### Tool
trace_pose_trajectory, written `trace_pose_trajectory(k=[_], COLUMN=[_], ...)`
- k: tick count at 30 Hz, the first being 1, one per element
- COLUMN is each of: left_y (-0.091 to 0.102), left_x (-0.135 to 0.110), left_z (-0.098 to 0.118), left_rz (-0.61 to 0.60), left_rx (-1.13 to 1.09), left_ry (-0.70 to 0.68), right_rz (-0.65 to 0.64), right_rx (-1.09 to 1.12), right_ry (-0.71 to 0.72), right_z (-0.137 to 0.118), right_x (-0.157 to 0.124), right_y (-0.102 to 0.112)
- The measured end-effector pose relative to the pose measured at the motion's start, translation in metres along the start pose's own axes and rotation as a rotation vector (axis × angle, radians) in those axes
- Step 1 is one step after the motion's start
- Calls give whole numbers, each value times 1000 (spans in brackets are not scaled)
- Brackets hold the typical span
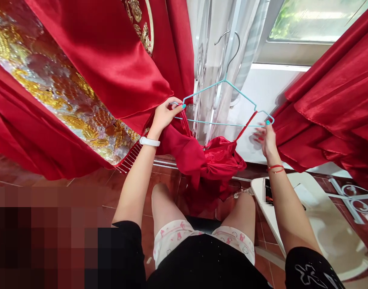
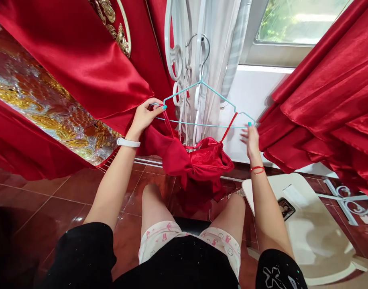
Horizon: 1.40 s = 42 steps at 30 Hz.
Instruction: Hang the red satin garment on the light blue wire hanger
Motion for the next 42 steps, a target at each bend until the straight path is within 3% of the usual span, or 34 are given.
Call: trace_pose_trajectory(k=[2, 4, 10, 12, 15, 17, 22, 29, 34, 37, 42], left_y=[-1, -1, -2, -3, -4, -4, -4, -8, -10, -7, -8], left_x=[4, 6, 4, 3, 2, 2, 2, 0, -3, -2, -4], left_z=[-6, -10, -12, -10, -8, -7, -9, -6, -1, 1, -1], left_rz=[5, -3, 8, 11, 5, -5, -7, -24, -78, -67, -62], left_rx=[-9, -23, -31, -24, -38, -54, -77, -126, -157, -159, -172], left_ry=[-3, 0, 15, 18, 25, 32, 44, 66, 61, 55, 48], right_rz=[-44, -88, -453, -447, -362, -237, 223, 469, 619, 579, 282], right_rx=[172, 170, -325, -369, -248, -81, 187, 459, 346, 263, 45], right_ry=[-137, -196, -359, -377, -404, -408, -372, -142, 2, 86, 268], right_z=[18, 32, 71, 75, 73, 67, 41, -8, -34, -57, -108], right_x=[-20, -38, -88, -96, -96, -89, -71, -55, -31, -5, 28], right_y=[-7, -13, -32, -29, -20, -10, 21, 57, 74, 71, 46])
Point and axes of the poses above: each hand's wrist, its own x-axis towards the middle knuckle, its own y-axis out of the back of the hand, z = x × y, the point moved 5 cm from there along x, towards the middle knuckle, and after that the axes turned 13 degrees about y, right-handed, at the moved point
